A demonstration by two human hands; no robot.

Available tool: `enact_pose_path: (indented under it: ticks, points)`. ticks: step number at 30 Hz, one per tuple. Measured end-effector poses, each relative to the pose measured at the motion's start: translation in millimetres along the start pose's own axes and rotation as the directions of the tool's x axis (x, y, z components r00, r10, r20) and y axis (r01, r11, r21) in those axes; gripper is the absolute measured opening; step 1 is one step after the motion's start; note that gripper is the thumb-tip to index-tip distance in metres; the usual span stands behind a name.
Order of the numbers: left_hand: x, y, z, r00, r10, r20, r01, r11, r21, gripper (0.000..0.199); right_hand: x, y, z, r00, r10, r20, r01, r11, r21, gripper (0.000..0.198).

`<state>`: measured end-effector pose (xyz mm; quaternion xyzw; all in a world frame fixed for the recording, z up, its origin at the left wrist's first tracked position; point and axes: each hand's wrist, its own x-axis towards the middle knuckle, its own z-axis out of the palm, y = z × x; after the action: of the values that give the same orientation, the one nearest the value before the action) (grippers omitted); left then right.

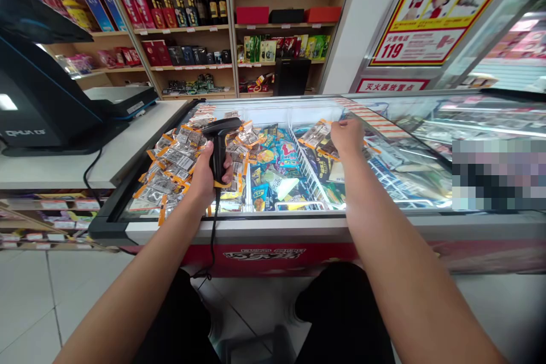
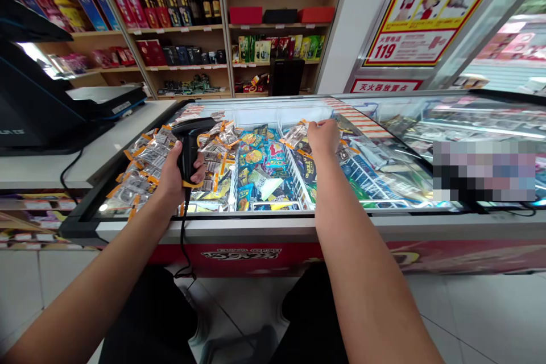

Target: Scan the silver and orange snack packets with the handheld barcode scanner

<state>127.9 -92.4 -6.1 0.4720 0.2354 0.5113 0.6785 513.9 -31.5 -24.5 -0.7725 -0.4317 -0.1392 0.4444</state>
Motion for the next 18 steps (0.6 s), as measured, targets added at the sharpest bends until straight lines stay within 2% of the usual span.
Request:
enact_pose_path:
  ticks: [2,3,4,6,7,9,10,12,14,18]
  points:
    - [0.5,-0.3,-0.3,1.0,-0.007,-0.018,0.007,1.0,0.007,0.043,-8.2,-11.1,-6.2,0.992,0.108,-0.058,-0.108,0.994,-0.004,0.035]
    - [0.7,-0.9,-0.5,1.0,-0.012,-0.021,0.012,1.0,0.009,0.043,-14.6,-21.7,-8.3,0.993,0.1,-0.066,-0.099,0.995,0.019,0.037]
    - [1.0,-1.5,-0.7,1.0,-0.017,-0.019,0.017,1.0,0.007,0.044,-22.5,-34.6,-9.2,0.998,0.045,-0.041,-0.042,0.997,0.064,0.035]
    - [1.5,-3.0,-1.1,1.0,-0.031,0.002,0.031,1.0,0.005,0.045,-41.8,-63.7,-6.4,0.992,-0.068,0.11,0.045,0.979,0.198,0.022]
    - [1.7,-3.7,-1.2,0.999,-0.037,0.016,0.037,0.999,0.008,0.045,-52.7,-78.3,-3.0,0.967,-0.113,0.227,0.051,0.964,0.262,0.023]
    - [2.2,-4.8,-1.5,0.999,-0.043,0.033,0.042,0.999,0.018,0.046,-74.7,-104.0,6.4,0.877,-0.227,0.424,0.074,0.934,0.348,0.037]
    - [2.3,-5.2,-1.5,0.999,-0.04,0.033,0.039,0.999,0.02,0.045,-84.8,-114.3,11.4,0.836,-0.252,0.488,0.061,0.926,0.374,0.044]
    - [2.6,-5.7,-1.4,0.999,-0.031,0.027,0.031,0.999,0.013,0.043,-100.7,-128.6,20.5,0.788,-0.243,0.566,0.008,0.923,0.385,0.048]
    - [3.1,-5.8,-1.1,0.999,-0.025,0.023,0.025,1.0,0.01,0.042,-109.5,-135.1,26.6,0.778,-0.224,0.587,-0.02,0.925,0.38,0.041]
    - [4.1,-5.4,-0.4,0.999,-0.034,0.02,0.034,0.999,0.013,0.042,-109.0,-133.7,29.3,0.795,-0.209,0.57,-0.086,0.89,0.447,0.019]
